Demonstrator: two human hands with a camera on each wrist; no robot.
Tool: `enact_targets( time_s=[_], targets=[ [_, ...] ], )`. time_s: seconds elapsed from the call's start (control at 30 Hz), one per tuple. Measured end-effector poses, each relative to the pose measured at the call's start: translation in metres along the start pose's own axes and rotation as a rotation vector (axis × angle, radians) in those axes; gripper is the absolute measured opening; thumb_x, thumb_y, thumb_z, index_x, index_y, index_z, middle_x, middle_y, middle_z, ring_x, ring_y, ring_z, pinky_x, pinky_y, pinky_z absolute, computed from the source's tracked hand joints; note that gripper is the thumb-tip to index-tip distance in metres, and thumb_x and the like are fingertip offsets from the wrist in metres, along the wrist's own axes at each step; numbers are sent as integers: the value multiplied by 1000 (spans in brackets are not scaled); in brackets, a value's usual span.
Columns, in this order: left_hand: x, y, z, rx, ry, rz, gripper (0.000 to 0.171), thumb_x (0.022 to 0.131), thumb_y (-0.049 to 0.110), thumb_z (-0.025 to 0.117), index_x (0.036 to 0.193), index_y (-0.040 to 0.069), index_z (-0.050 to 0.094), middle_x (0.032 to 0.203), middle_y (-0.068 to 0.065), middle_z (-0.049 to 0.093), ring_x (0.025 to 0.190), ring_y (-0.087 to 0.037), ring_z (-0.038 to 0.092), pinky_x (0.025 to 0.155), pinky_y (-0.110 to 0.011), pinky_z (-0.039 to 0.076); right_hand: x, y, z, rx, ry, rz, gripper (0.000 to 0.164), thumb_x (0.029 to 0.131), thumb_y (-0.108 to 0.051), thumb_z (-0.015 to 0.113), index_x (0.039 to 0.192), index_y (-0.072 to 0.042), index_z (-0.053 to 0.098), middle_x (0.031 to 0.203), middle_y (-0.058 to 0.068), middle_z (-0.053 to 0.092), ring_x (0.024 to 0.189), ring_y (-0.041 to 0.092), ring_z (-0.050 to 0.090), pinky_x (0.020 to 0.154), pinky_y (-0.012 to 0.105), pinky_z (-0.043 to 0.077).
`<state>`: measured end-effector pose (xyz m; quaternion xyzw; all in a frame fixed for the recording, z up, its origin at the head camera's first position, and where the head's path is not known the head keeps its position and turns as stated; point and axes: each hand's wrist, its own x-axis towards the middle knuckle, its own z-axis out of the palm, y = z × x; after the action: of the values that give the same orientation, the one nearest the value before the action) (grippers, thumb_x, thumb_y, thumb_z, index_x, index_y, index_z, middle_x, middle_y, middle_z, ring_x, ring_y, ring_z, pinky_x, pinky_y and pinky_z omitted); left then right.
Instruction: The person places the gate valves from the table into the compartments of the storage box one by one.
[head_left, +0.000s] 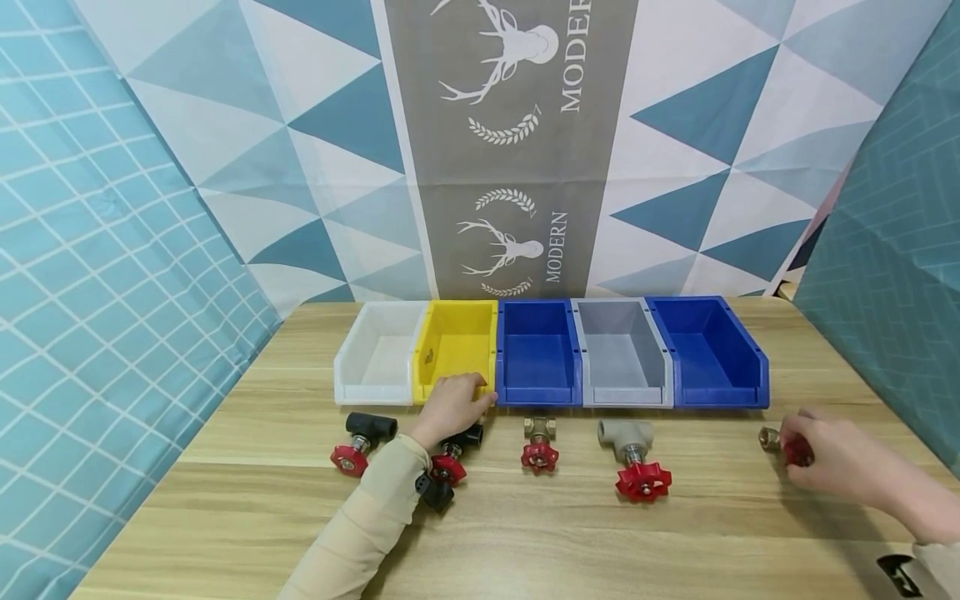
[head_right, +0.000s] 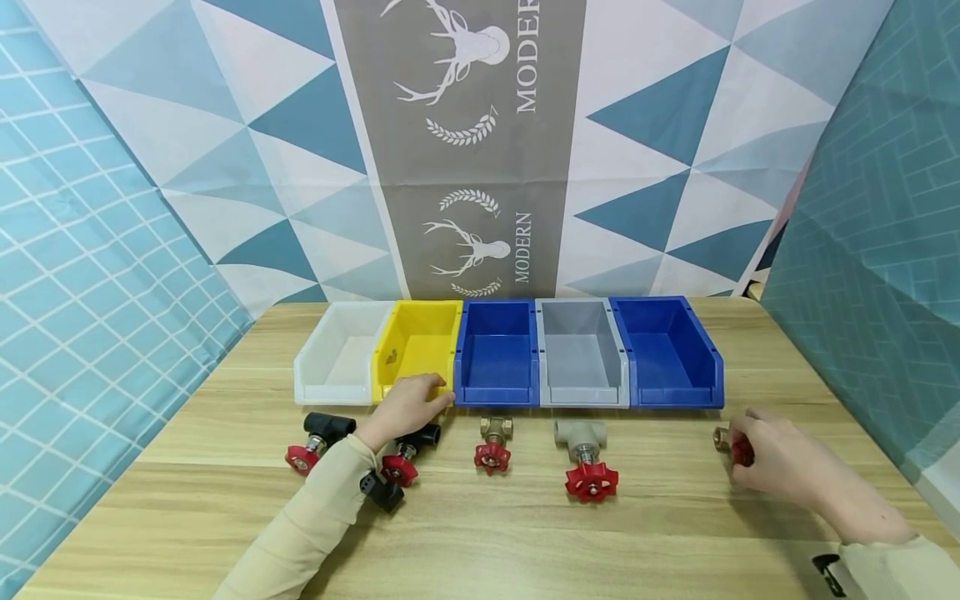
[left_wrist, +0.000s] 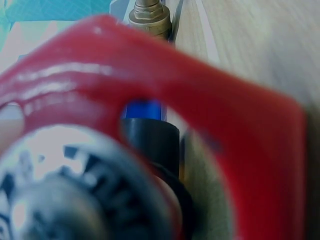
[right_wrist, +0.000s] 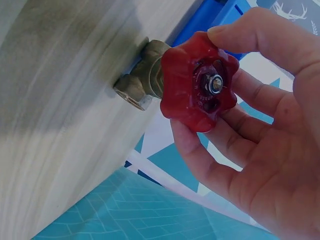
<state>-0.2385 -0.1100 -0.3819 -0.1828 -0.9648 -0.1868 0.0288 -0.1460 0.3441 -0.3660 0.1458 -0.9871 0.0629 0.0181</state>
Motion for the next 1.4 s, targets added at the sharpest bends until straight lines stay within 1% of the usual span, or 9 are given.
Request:
enact_targets(
  time_s=[0.17, 0.3, 0.57, 0.73, 0.9, 1.0, 1.17, 1.27, 1.4],
  targets=[
    [0, 0, -1, -3, 3, 3, 34, 89, 33, 56, 104, 4, 64, 98, -10, 68, 93, -27, 62, 89, -44, 39, 1, 0, -2, -1, 31, -25, 23, 59, -11, 71, 75, -13, 55, 72, -3, 43, 60, 6, 37, 51, 22, 31],
    [0, 1, -1, -5, 1, 2, 34, 89, 33, 55, 104, 4, 63, 97, -10, 68, 94, -27, 62, 89, -44, 39, 2, -2, -5, 6, 36, -38, 23, 59, -10, 71, 75, -13, 55, 71, -3, 42, 59, 4, 36, 51, 20, 31],
    [1, 1, -1, 0, 2, 9, 34, 89, 33, 55, 104, 4, 63, 95, -10, 68, 91, -26, 62, 89, -44, 40, 6, -8, -12, -4, 42, -15, 24, 58, -13, 72, 76, -15, 56, 73, -4, 43, 61, 6, 37, 52, 22, 30],
    [1, 0, -1, -1, 0, 9, 34, 89, 33, 55, 104, 4, 63, 97, -10, 68, 93, -27, 62, 89, -44, 40, 11, -14, -16, -9, 44, -14, 23, 59, -14, 72, 80, -11, 61, 74, -3, 46, 62, 9, 40, 52, 23, 32],
    [0, 0, -1, -8, -5, 10, 33, 89, 33, 55, 103, 4, 63, 95, -10, 68, 92, -27, 62, 90, -45, 39, 17, -19, -21, -5, 50, -26, 24, 61, -15, 72, 83, -7, 65, 75, -2, 48, 62, 9, 41, 51, 23, 34],
    [-1, 0, -1, -11, -6, 10, 32, 89, 33, 55, 102, 4, 63, 94, -9, 68, 92, -27, 62, 90, -44, 39, 20, -21, -25, -1, 51, -39, 21, 63, -15, 72, 82, -8, 65, 75, -2, 48, 62, 9, 42, 51, 22, 35],
    [-1, -1, 0, -8, -9, 15, 31, 89, 33, 55, 101, 5, 63, 92, -8, 67, 89, -26, 62, 89, -44, 40, 26, -26, -33, -11, 77, -74, 16, 65, -14, 71, 78, -11, 62, 75, -3, 47, 60, 8, 41, 50, 21, 34],
    [-1, 0, 0, -7, -10, 16, 31, 89, 33, 55, 100, 5, 63, 91, -8, 67, 88, -25, 62, 89, -44, 40, 30, -30, -37, -9, 96, -97, 16, 66, -14, 71, 78, -11, 61, 75, -2, 48, 60, 8, 41, 49, 20, 34],
    [0, -1, 0, -1, -7, 17, 31, 89, 33, 55, 101, 5, 63, 91, -8, 67, 88, -25, 62, 89, -44, 40, 36, -34, -42, 7, 92, -99, 17, 66, -13, 71, 79, -10, 60, 76, 0, 48, 60, 10, 42, 49, 20, 35]
  ],
)
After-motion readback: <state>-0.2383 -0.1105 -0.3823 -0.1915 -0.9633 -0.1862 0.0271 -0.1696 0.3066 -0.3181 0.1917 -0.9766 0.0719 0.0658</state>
